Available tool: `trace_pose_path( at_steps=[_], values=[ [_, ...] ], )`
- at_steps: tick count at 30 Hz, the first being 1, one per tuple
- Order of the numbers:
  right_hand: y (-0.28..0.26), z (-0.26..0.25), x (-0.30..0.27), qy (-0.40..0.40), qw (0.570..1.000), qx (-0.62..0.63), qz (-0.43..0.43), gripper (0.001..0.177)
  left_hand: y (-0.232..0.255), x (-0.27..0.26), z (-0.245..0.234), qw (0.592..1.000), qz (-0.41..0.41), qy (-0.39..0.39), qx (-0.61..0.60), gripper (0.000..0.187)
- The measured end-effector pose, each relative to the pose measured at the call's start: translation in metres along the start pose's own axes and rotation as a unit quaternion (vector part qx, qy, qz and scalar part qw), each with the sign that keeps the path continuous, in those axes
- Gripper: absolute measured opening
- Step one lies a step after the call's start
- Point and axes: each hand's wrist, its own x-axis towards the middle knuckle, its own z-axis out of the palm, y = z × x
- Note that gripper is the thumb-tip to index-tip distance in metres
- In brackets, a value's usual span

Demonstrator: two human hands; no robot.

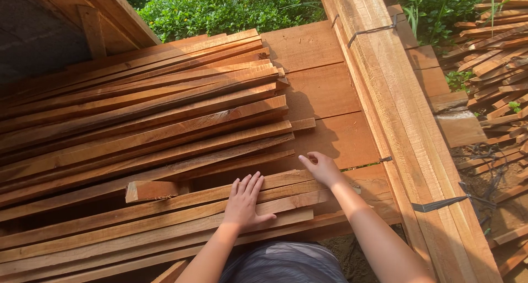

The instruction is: Organizing thin wooden planks into small stacks and securing them with plastic ties.

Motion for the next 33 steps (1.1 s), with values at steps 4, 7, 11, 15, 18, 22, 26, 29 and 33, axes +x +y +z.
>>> trace_pose_path(
  at_steps=[4,7,11,15,18,22,26,29,33],
  values=[
    [0.001,0.011,0.032,0.013,0.994,0.099,0.045,0.064,0.001,0.001,-0.003,1.000,-0.003,-0.002,0.012,0.130],
    [0.041,0.041,0.079,0.018,0.969,0.231,0.091,0.073,0.000,0.005,-0.012,1.000,0.003,0.000,0.002,0.128],
    [0.005,0.029,0.059,-0.063,0.955,0.255,0.140,0.093,0.003,0.018,-0.036,0.999,-0.002,-0.040,0.000,0.127],
    [-0.021,0.011,0.038,-0.120,0.943,0.267,0.158,0.100,0.004,0.031,-0.042,0.994,0.006,-0.108,0.030,0.131],
    [-0.043,0.001,0.022,-0.143,0.937,0.270,0.169,0.101,0.006,0.035,-0.046,0.991,0.005,-0.126,0.038,0.133],
    [-0.038,0.019,0.032,-0.199,0.936,0.240,0.162,0.112,0.009,0.035,-0.040,0.986,0.000,-0.156,0.053,0.138],
    [-0.053,0.034,0.027,-0.157,0.927,0.281,0.192,0.099,0.008,0.034,-0.042,0.990,-0.006,-0.138,0.030,0.132],
    [-0.021,0.065,0.057,-0.140,0.918,0.300,0.216,0.099,0.006,0.031,-0.040,0.992,-0.008,-0.128,0.013,0.129],
    [0.009,0.094,0.090,-0.113,0.906,0.331,0.238,0.098,0.008,0.031,-0.042,0.992,-0.010,-0.125,0.007,0.127]
  ],
)
